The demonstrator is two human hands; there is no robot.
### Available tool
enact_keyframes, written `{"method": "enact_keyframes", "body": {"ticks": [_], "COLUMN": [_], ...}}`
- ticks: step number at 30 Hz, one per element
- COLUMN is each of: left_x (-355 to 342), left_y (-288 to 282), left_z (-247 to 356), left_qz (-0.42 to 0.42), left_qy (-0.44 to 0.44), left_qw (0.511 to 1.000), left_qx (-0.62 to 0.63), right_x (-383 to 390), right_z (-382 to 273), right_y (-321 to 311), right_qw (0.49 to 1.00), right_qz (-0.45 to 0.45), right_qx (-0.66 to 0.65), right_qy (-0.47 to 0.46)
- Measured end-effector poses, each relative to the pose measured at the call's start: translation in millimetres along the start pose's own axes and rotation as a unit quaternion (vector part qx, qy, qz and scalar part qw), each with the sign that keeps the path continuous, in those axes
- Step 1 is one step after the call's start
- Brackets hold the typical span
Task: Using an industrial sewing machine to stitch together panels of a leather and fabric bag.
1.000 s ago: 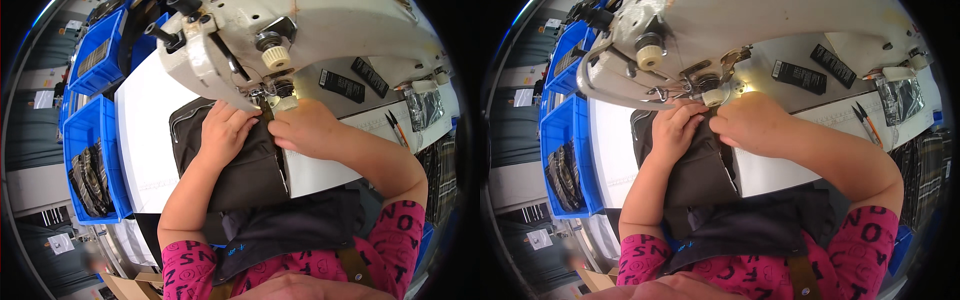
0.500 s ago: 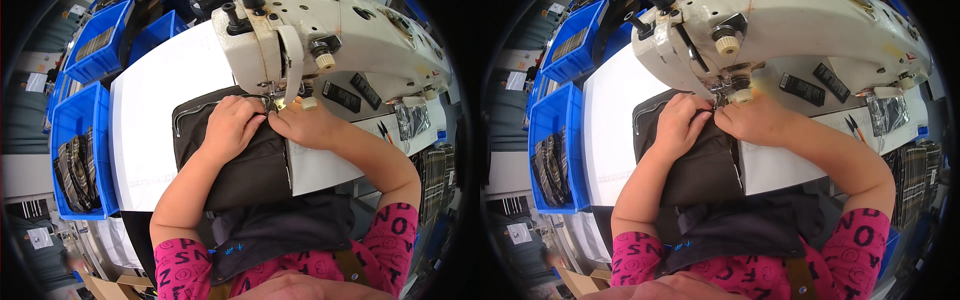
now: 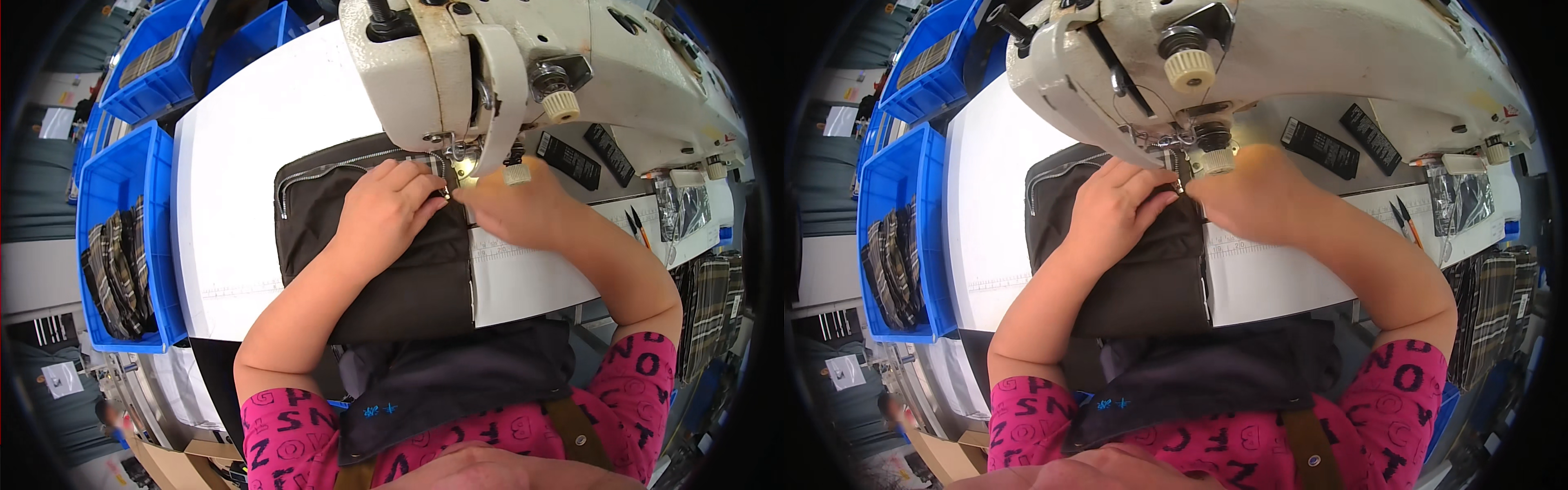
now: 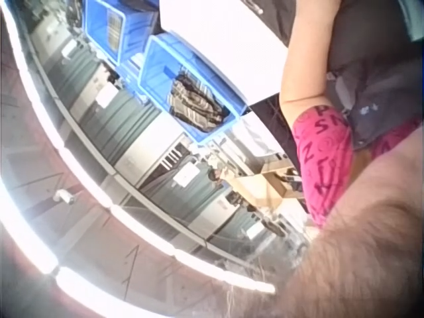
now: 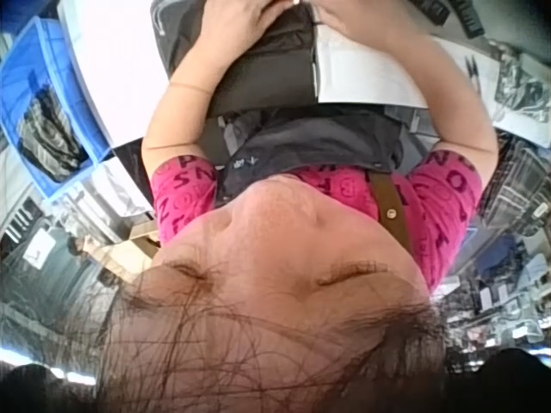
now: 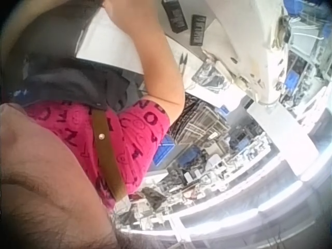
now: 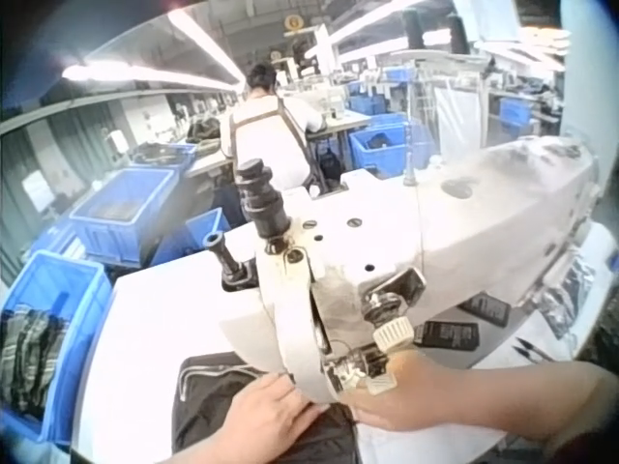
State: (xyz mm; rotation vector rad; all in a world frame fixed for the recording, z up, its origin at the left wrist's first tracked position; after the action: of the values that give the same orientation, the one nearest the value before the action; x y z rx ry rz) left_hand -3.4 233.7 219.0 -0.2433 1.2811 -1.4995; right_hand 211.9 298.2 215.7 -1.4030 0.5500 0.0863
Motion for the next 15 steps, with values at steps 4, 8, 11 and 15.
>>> {"method": "enact_keyframes", "body": {"ticks": [4, 8, 11, 15], "left_x": [-2.6, -1.6, -3.9, -2.2], "left_y": [-1.6, -2.4, -3.0, -4.8], "left_z": [2.2, 0.2, 1.7, -0.3], "left_qz": [0.0, -0.007, 0.0, -0.002], "left_qy": [-0.034, -0.034, -0.029, -0.047], "left_qw": [0.999, 0.999, 0.999, 0.999], "left_qx": [0.025, 0.019, 0.015, 0.025], "right_x": [2.4, -6.9, -2.6, -0.5], "right_z": [9.9, -4.3, -0.1, 5.4], "right_y": [7.8, 7.4, 22.8, 17.7], "right_qw": [0.982, 0.899, 0.997, 0.988], "right_qz": [-0.027, -0.031, 0.039, 0.043], "right_qx": [-0.066, -0.29, -0.034, -0.083], "right_qy": [0.173, 0.326, 0.062, 0.12]}}
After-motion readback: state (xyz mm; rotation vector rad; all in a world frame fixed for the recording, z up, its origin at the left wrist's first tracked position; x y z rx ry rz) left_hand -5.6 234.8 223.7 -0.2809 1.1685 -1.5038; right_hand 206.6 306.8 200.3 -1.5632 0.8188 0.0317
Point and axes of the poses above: each hand's wrist, its own x-axis away from the middle knuckle, its own y-axis out of the palm, z = x × y, the point moved 1 cm from there along -x, towards the middle knuckle, and after that the axes turned 7 degrees about x, right-handed, at the moved point
